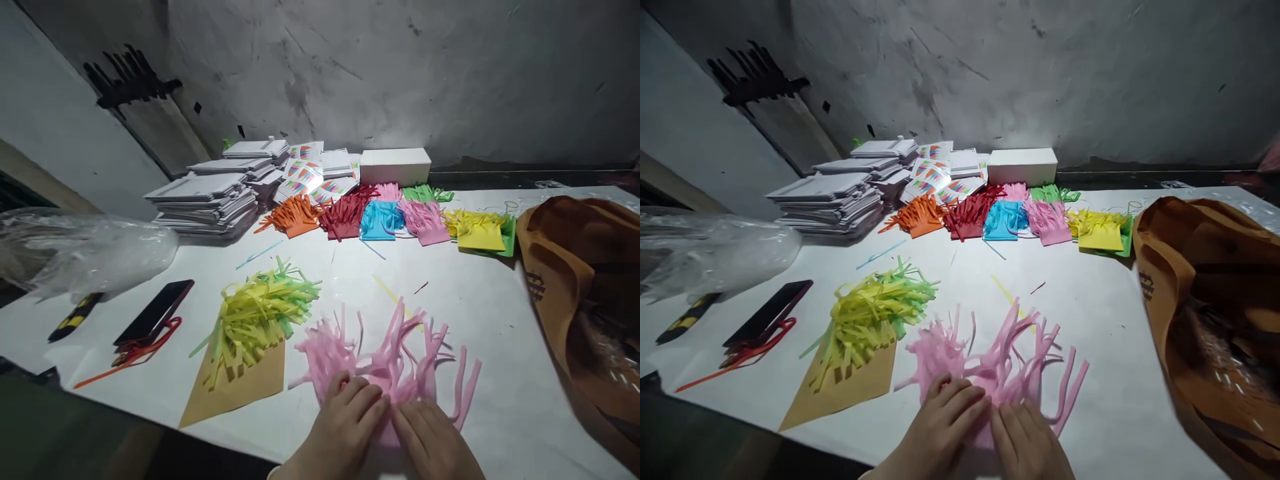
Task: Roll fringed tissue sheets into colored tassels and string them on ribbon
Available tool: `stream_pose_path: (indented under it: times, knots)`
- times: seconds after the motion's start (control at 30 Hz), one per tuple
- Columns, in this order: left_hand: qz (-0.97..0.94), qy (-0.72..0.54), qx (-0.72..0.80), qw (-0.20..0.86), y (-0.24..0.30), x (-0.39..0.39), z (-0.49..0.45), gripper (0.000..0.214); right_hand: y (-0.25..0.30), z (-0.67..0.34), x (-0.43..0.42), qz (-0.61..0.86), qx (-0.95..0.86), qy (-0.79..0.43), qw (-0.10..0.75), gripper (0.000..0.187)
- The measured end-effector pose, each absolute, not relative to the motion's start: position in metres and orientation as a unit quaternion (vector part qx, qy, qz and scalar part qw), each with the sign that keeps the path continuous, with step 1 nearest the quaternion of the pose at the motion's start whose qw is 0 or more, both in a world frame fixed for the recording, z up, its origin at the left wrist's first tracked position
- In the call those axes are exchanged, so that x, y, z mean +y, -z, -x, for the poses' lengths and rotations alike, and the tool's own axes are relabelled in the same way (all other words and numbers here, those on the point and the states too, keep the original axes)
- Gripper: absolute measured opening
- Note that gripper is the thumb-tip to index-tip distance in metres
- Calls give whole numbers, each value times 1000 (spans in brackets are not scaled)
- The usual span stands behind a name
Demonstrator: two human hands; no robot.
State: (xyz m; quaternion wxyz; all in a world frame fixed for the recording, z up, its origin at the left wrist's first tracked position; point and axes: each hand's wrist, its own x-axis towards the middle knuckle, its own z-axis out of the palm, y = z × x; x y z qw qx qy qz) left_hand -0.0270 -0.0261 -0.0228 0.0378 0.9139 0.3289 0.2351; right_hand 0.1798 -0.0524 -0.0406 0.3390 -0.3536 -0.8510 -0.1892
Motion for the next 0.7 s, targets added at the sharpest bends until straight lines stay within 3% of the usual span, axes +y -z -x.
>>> stream_pose_path:
  times: [0.1,0.2,0.47,0.7]
  knots:
    - [-884,-333,328,-14,27,-27,38,28,33,-181,-51,380,-836,177,354,38]
    - [-860,-390,326,-38,28,-29,40,29,31,-194,-56,399,-842,186,312,42]
    - [-935,-206,283,-55,42,-29,47,31,40,-257,-76,395,-879,212,160,32]
    - [-948,-146,283,-22,45,-35,50,36,29,-213,-72,327,-905,161,219,33]
